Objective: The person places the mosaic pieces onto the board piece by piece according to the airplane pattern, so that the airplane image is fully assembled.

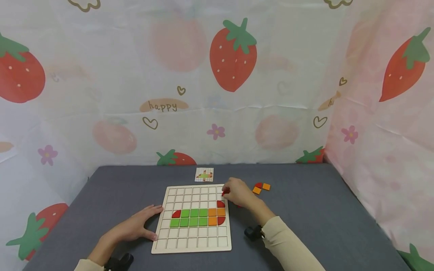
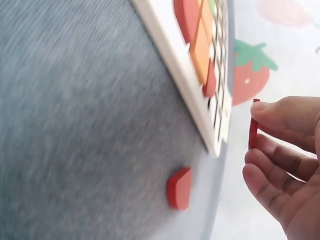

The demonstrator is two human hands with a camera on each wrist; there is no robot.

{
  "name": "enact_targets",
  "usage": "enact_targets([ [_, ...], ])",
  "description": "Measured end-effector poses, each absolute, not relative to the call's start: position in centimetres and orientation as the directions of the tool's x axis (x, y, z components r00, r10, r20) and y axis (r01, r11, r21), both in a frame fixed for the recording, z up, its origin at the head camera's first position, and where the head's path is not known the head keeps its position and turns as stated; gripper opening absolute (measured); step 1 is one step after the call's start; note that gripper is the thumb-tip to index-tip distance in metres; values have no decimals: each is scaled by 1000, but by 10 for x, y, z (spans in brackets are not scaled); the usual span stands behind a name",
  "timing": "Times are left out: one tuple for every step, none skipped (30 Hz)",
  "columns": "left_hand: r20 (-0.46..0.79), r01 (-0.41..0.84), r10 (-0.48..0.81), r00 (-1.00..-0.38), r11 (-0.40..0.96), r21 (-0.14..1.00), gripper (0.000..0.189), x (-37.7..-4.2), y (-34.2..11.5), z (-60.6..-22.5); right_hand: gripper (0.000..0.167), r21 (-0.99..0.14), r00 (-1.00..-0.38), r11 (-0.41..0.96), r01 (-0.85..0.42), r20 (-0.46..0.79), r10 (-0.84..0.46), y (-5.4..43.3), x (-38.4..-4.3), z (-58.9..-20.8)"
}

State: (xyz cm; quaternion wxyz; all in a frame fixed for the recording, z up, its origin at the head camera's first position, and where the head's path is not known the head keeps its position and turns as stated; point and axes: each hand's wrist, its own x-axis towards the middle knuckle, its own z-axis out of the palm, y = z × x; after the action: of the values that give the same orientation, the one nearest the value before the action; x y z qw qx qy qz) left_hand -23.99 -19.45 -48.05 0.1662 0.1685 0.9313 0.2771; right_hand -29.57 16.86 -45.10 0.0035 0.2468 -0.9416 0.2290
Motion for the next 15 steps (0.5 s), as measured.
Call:
enact_targets([
  [-216, 222, 406, -888, 790, 571, 97, -240, -194, -481, 14, -437, -876, 767, -470, 119, -468, 167, -295, -450],
  [-216, 222, 406, -888, 790, 572, 97, -240, -194, -481, 15, -446, -875, 762, -469, 118, -469, 165, -294, -450],
  [-218, 222, 407, -887, 789, 573, 97, -240, -195, -481, 15, -455, -875, 758, -467, 118, -469, 163, -294, -450],
  [-220, 220, 408, -886, 788, 575, 97, -240, -195, -481, 16, -463, -875, 753, -467, 117, -470, 161, -294, -451],
  [-223, 219, 409, -885, 787, 576, 97, -240, -195, -481, 16, -480, -876, 747, -460, 110, -469, 159, -294, -451],
  [-228, 215, 410, -883, 787, 578, 97, -240, -196, -481, 16, -492, -876, 741, -457, 106, -470, 157, -294, -452],
  [-235, 212, 409, -882, 788, 578, 97, -240, -196, -481, 16, -502, -875, 734, -457, 104, -473, 154, -294, -453],
  [-240, 207, 408, -881, 788, 580, 97, -240, -196, -481, 16, -509, -874, 730, -456, 101, -475, 152, -294, -453],
  [-246, 200, 404, -881, 789, 580, 98, -240, -196, -481, 15, -510, -872, 727, -460, 104, -479, 150, -293, -453],
  [-250, 195, 401, -881, 790, 581, 98, -240, -196, -480, 15, -512, -869, 723, -464, 104, -484, 147, -293, -453],
  [-254, 191, 398, -882, 792, 579, 98, -240, -196, -480, 15, -511, -865, 719, -471, 107, -490, 144, -293, -453],
  [-256, 187, 395, -882, 794, 578, 99, -240, -196, -480, 14, -509, -860, 715, -480, 112, -497, 142, -292, -452],
  [-257, 186, 394, -883, 794, 578, 99, -240, -195, -479, 14, -507, -855, 710, -489, 118, -505, 139, -291, -452],
  [-256, 186, 394, -883, 794, 579, 99, -240, -195, -479, 14, -507, -851, 704, -496, 122, -511, 137, -291, -452],
  [-254, 186, 393, -883, 793, 580, 99, -240, -194, -479, 15, -506, -845, 699, -505, 125, -521, 134, -290, -451],
])
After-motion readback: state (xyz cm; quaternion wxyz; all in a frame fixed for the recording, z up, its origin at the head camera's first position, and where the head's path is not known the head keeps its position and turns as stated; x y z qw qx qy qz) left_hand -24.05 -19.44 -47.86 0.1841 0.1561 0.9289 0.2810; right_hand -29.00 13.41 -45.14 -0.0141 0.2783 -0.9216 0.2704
